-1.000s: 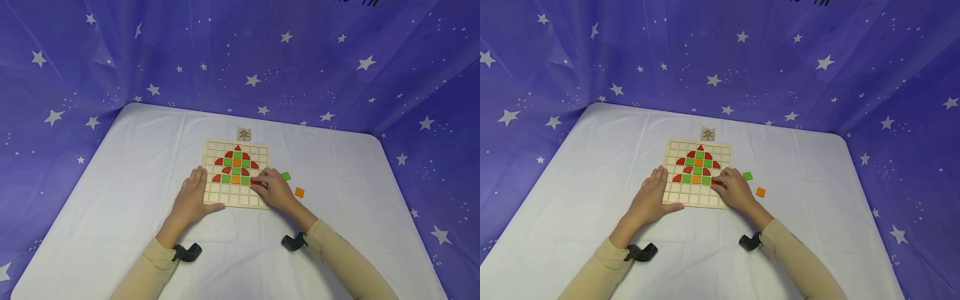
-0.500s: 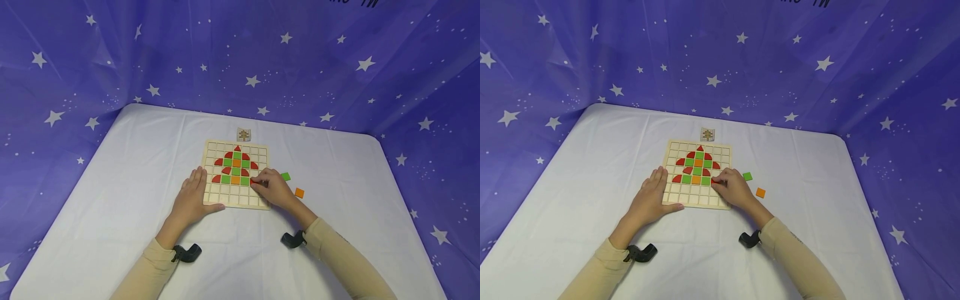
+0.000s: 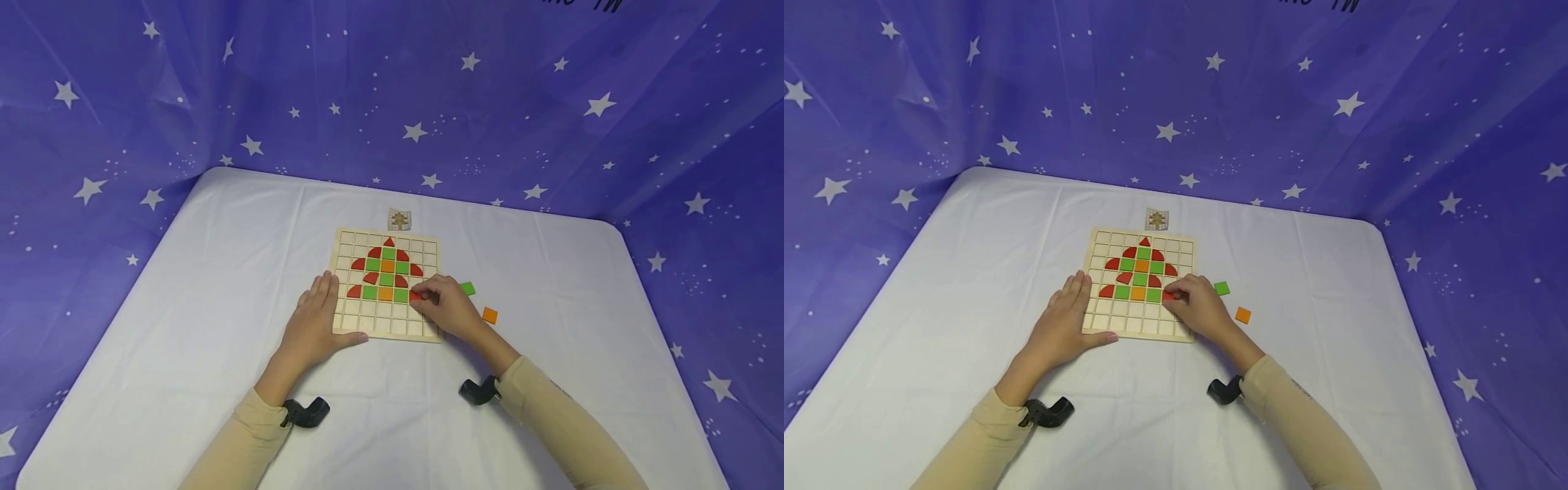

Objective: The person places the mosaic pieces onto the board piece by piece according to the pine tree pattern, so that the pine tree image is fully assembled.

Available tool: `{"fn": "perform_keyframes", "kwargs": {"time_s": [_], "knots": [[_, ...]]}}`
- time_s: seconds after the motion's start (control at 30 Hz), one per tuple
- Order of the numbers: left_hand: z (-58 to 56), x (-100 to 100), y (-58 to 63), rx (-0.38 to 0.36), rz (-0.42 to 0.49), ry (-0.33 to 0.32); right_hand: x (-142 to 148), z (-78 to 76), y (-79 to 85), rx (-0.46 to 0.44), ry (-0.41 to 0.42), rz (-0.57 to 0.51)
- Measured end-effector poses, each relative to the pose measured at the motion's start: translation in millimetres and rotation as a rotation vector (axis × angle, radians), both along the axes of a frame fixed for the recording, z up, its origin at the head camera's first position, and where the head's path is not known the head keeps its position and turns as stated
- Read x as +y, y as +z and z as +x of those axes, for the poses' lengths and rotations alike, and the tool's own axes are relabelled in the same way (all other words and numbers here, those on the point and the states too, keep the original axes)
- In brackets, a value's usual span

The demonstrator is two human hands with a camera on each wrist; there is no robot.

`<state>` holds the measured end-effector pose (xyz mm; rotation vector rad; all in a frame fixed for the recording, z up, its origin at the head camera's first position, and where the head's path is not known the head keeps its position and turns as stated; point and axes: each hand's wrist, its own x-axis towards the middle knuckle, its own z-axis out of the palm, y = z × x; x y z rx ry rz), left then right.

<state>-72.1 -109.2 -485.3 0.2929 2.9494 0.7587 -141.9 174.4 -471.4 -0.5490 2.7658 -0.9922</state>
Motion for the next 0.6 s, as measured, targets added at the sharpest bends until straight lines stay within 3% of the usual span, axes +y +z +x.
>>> {"fn": "perform_keyframes", "kwargs": {"time_s": [0.2,0.4,0.5,0.6], "knots": [[-0.6,-0.2,-1.0,-0.015,-0.005,0.002,11.7,1.9,1.5,0.133,-0.007,-0.042],[-0.6,0.2,-1.0,-0.019,0.005,0.005,36.5,-0.9,4.3,0.243,-0.212,0.057],[-0.5,0.4,-0.8,-0.021,0.007,0.005,49.5,-1.9,4.4,0.239,-0.3,0.146],[-0.6,0.3,-1.0,-0.014,0.008,0.005,59.4,-1.4,3.9,0.219,-0.337,0.219]]}}
